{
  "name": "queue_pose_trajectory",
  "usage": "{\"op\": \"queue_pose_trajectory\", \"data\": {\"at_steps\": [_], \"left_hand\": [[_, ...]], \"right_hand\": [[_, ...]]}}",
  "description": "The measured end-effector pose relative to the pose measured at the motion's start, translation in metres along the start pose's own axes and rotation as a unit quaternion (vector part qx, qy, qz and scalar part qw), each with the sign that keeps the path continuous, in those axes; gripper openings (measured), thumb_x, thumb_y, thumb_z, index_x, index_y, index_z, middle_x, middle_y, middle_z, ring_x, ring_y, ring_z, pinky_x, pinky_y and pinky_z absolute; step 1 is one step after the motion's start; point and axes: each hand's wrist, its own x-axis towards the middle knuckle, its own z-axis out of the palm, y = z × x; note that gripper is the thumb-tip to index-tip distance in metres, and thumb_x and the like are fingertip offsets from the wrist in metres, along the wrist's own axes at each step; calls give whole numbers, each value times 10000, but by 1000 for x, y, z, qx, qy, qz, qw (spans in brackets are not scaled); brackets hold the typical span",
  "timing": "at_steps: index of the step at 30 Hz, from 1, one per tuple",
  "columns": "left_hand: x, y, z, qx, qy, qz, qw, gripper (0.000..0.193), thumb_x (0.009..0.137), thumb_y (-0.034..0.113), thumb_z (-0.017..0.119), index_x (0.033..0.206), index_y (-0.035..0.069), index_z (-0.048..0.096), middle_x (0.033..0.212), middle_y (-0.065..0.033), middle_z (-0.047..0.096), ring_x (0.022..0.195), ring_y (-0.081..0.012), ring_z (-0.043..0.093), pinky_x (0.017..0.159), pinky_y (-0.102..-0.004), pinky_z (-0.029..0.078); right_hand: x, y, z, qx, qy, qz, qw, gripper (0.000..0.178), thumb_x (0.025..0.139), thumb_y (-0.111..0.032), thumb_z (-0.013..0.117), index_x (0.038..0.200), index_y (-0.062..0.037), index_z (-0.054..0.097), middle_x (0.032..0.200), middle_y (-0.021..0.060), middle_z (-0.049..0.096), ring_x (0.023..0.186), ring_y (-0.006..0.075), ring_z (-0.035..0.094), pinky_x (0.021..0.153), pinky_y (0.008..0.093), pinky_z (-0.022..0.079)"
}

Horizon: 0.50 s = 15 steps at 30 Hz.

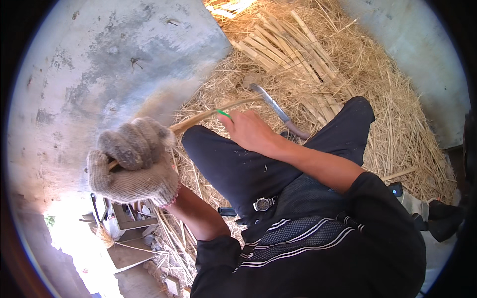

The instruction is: The person sits on a straw-covered floor and uses a knife to peel the outer layer off a long bamboo stick. They hold the stick with a gloved left hand and scrape downward with the knife in the right hand, repeating the motion along the length of the stick.

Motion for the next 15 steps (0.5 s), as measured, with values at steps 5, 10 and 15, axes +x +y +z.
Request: {"op": "queue_pose_trajectory", "data": {"at_steps": [5,10,15], "left_hand": [[14,11,-16,1,6,-1,1000,380,824,271,402,467,178,312,396,34,214,334,-108,194,344,-299,266],[10,4,0,12,11,-32,999,374,820,270,405,473,172,306,400,22,231,341,-110,192,337,-303,247],[16,6,-5,34,46,-19,998,384,821,284,426,473,169,310,398,17,243,333,-115,193,340,-303,250]], "right_hand": [[-12,-50,-18,39,7,-105,994,461,998,-357,489,891,64,642,609,314,565,590,494,594,545,514,478],[9,49,5,-4,-15,43,999,453,995,-325,489,831,72,632,727,338,596,708,485,615,676,523,482],[5,7,1,-13,-1,-8,1000,469,999,-331,480,800,69,623,679,310,596,664,490,607,635,521,479]]}}
